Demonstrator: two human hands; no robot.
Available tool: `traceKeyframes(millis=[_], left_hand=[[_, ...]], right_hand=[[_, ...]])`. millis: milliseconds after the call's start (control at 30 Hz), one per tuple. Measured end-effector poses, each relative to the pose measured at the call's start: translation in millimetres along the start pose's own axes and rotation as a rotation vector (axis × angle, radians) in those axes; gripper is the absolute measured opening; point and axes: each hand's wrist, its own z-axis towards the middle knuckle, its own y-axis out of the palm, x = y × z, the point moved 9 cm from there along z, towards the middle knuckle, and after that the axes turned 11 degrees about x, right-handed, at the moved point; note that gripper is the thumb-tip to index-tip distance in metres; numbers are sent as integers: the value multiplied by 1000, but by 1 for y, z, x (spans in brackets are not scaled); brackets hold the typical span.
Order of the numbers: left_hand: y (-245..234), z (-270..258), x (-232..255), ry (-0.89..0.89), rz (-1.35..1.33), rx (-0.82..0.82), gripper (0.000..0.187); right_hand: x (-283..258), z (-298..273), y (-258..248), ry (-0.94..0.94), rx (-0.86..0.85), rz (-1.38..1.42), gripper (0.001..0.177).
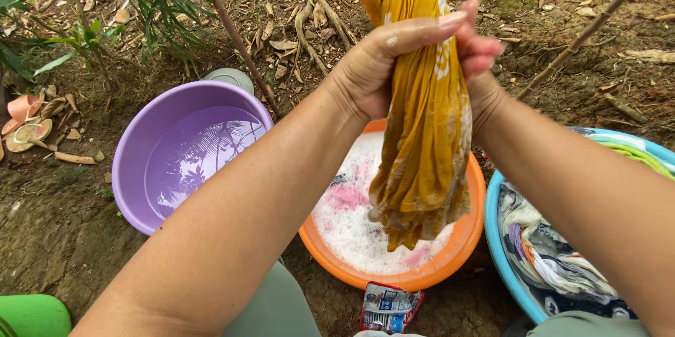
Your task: The person washes clothes by hand using soapy water in a basin, scrubbing the fabric and wringing it out thoroughly before moving to the next item.
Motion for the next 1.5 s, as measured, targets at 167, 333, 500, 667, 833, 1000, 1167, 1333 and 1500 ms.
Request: traceKeyframes(millis=[167, 333, 500, 667, 833, 1000, 1167, 1333, 1500], left_hand=[[-6, -2, 24, 109, 84, 49, 37], [-55, 7, 19, 42, 333, 426, 32], [-72, 8, 16, 231, 376, 648, 36], [-76, -1, 14, 363, 464, 824, 39], [-89, -12, 16, 399, 474, 1033, 35], [-111, -2, 7, 301, 300, 1083, 30], [-132, 4, 13, 215, 88, 1055, 51], [-66, -1, 8, 91, 83, 346, 117], [-28, -15, -15, -15, 214, 34, 123]], right_hand=[[-1, -48, 44, 449, -642, 898, 90], [45, -32, 17, 570, -266, 290, 76], [67, -23, 4, 535, 28, 20, 54], [70, -15, -1, 269, 157, -204, 44], [49, -14, -3, 60, 177, -802, 39], [26, -17, 3, 66, 269, -910, 55], [-21, -18, 11, -454, 340, -1139, 54], [-39, -2, -19, -377, 406, -1074, 49], [-59, 3, -22, -437, 500, -1215, 60]])
